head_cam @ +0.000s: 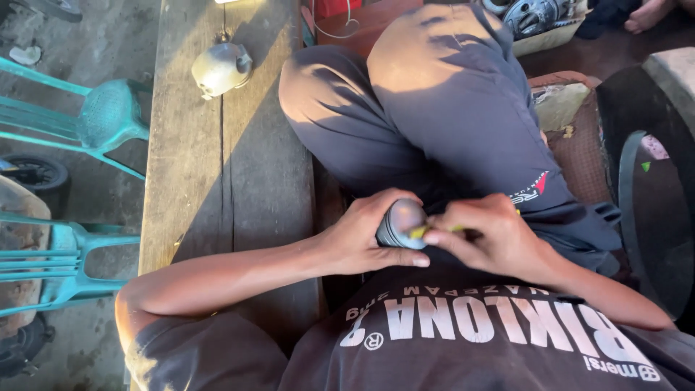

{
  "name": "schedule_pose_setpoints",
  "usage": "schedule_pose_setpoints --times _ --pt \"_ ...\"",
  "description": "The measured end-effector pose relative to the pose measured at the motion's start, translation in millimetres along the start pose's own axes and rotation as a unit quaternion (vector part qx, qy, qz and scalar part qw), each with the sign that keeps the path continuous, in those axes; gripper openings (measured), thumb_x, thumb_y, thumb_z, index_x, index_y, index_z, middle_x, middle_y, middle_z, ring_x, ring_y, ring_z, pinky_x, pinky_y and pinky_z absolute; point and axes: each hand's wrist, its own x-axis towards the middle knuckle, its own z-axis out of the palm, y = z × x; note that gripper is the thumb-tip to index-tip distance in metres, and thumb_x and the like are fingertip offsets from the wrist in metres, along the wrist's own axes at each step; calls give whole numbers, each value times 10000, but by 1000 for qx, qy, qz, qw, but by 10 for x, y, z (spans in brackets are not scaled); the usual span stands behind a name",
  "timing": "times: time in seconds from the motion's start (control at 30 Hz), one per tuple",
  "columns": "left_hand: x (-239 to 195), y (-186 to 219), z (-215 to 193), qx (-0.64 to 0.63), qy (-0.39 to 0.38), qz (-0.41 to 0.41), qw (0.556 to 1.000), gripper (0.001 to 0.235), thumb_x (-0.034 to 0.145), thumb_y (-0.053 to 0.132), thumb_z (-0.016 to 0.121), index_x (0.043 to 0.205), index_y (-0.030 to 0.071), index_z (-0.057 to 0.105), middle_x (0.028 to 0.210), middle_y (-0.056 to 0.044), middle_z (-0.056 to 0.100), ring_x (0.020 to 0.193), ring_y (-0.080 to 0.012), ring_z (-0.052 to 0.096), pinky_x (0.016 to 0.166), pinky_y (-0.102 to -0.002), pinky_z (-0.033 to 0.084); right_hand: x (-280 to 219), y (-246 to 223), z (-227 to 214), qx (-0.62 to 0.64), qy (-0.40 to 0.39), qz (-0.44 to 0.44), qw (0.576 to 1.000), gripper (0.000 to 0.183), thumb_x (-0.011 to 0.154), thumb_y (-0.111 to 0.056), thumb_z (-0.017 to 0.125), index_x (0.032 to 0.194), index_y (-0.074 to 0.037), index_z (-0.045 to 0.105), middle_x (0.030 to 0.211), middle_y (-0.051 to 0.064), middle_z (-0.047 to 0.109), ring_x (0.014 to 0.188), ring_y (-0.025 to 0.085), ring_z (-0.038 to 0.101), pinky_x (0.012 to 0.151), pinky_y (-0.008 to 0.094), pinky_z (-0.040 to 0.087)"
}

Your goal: Polishing the skirt surface of a motorcycle piston using a small piece of abrasive material.

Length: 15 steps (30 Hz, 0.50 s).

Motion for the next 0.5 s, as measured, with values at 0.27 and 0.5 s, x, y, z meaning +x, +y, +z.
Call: schedule_pose_setpoints --times 0.27,0.5 --pt "10 -16 -22 -49 -23 -36 998 536 855 381 807 1223 35 627 977 -136 698 939 -280 721 778 -404 562 28 21 -47 23 28 18 999 183 853 -140 773 715 -101 659 460 36 486 364 247 508 383 317 411" --pt "9 -60 -55 -120 -19 -79 989 378 967 303 696 1231 38 646 965 -123 722 953 -188 681 833 -396 563 -6 93 7 90 40 17 995 183 849 -131 778 707 -78 677 432 16 458 331 162 415 351 271 372"
